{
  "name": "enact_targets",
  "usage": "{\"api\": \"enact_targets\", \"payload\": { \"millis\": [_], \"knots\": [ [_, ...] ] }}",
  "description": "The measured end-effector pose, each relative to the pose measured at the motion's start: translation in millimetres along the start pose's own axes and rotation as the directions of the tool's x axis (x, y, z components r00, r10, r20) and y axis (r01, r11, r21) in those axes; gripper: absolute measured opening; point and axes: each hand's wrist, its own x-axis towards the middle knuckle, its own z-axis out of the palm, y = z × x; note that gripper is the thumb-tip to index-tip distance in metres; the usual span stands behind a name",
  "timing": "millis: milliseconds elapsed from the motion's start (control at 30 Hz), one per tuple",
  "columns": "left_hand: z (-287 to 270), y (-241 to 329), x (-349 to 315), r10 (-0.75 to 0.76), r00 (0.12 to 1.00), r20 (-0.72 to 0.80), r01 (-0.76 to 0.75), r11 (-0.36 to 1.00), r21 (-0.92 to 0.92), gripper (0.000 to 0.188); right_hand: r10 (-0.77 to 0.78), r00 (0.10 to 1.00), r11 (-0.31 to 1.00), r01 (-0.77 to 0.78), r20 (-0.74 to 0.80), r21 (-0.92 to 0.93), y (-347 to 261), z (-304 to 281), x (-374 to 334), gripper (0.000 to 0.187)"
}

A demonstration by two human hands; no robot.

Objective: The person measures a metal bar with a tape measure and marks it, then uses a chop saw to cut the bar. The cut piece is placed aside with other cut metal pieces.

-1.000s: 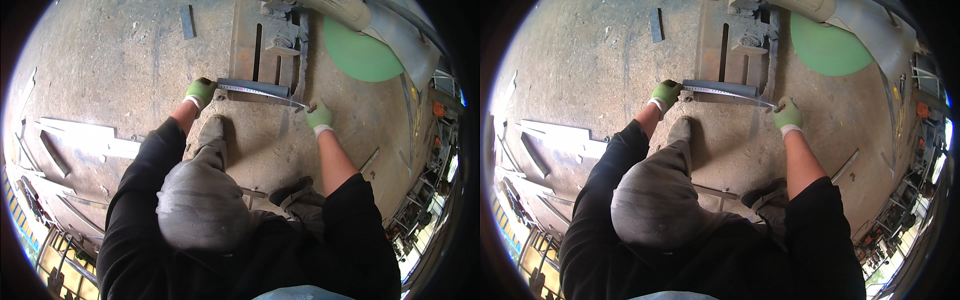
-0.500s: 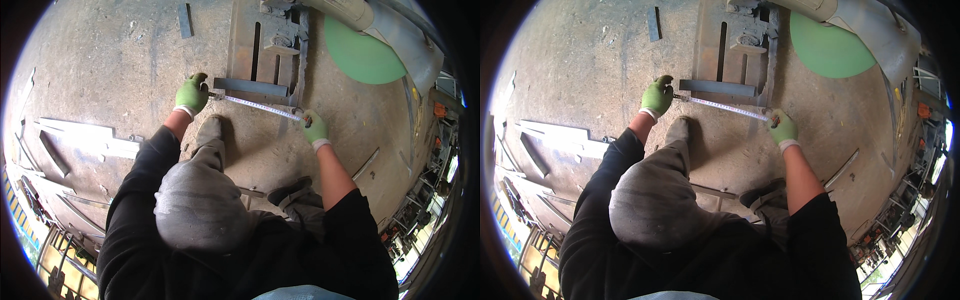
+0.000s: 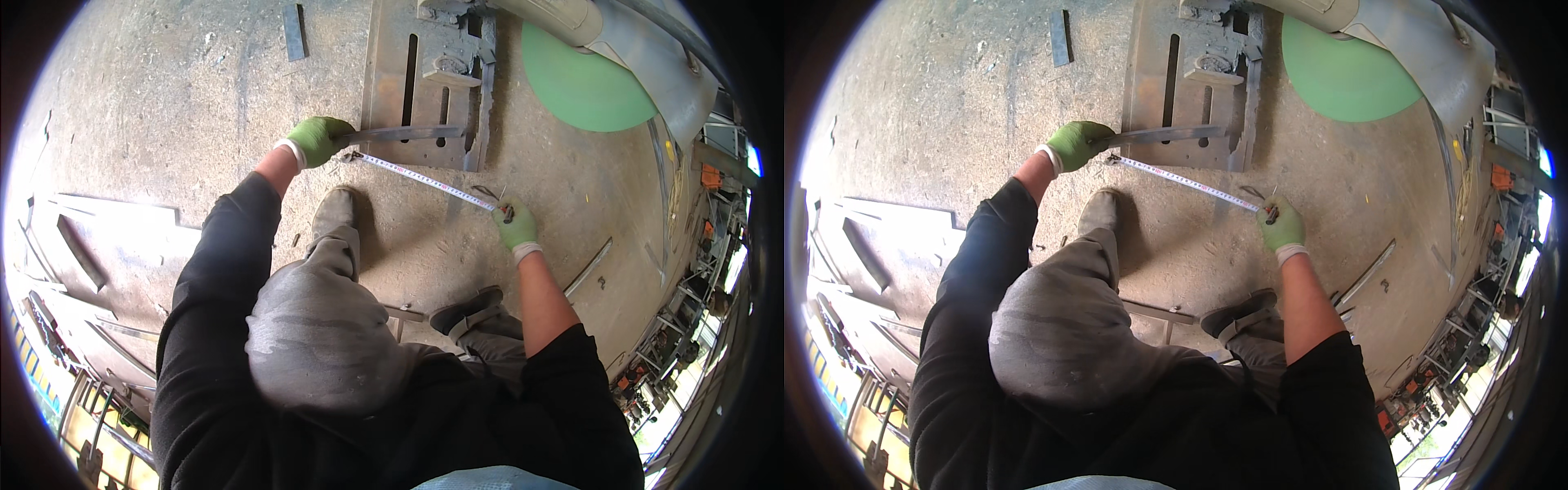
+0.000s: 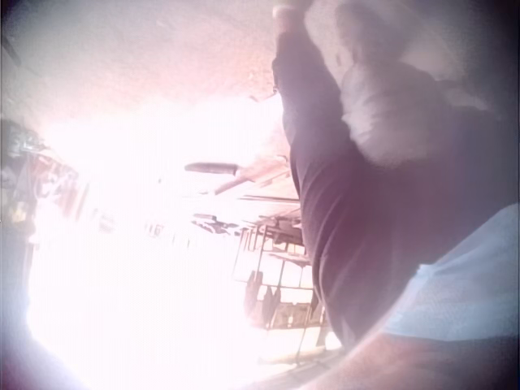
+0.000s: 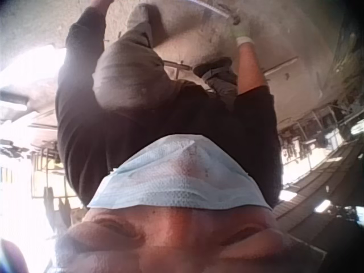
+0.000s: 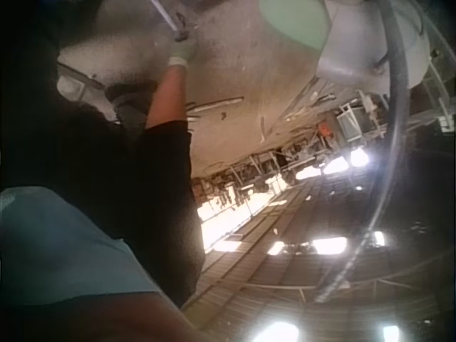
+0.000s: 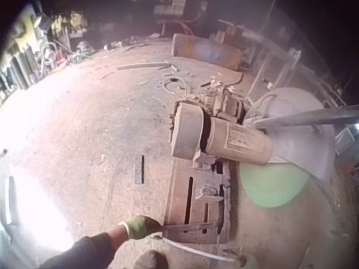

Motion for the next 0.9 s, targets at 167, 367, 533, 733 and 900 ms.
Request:
{"api": "enact_targets", "payload": {
  "millis": [167, 367, 533, 733, 900],
  "knots": [
    [-3.4, -13.5, 6.2, -0.069, 0.992, 0.105, 0.094, 0.964, -0.250, 0.028, -0.008, 0.999, 0.999, 0.009, 0.032, -0.040, -14.3, -11.5, 13.1, 0.020],
    [-20.6, -17.0, 14.3, -0.101, 0.933, 0.345, 0.146, 0.984, -0.106, 0.027, -0.044, 0.999, 0.993, 0.047, 0.032, -0.105, -30.1, -18.0, 31.3, 0.019],
    [-10.6, -14.3, 24.5, -0.252, 0.967, 0.023, 0.228, 0.828, -0.513, 0.034, 0.010, 0.998, 0.994, -0.003, 0.058, -0.108, -37.2, -15.0, 43.5, 0.021],
    [16.1, -13.8, 19.4, -0.317, 0.946, 0.065, 0.189, 0.378, -0.907, 0.041, 0.029, 0.999, 0.987, -0.022, 0.039, -0.158, -43.1, -11.1, 48.3, 0.019],
    [25.4, -14.5, 21.9, -0.379, 0.925, -0.006, 0.164, 0.415, -0.895, 0.035, 0.022, 0.999, 0.985, -0.016, 0.031, -0.169, -43.4, -6.7, 54.6, 0.019]
  ]
}}
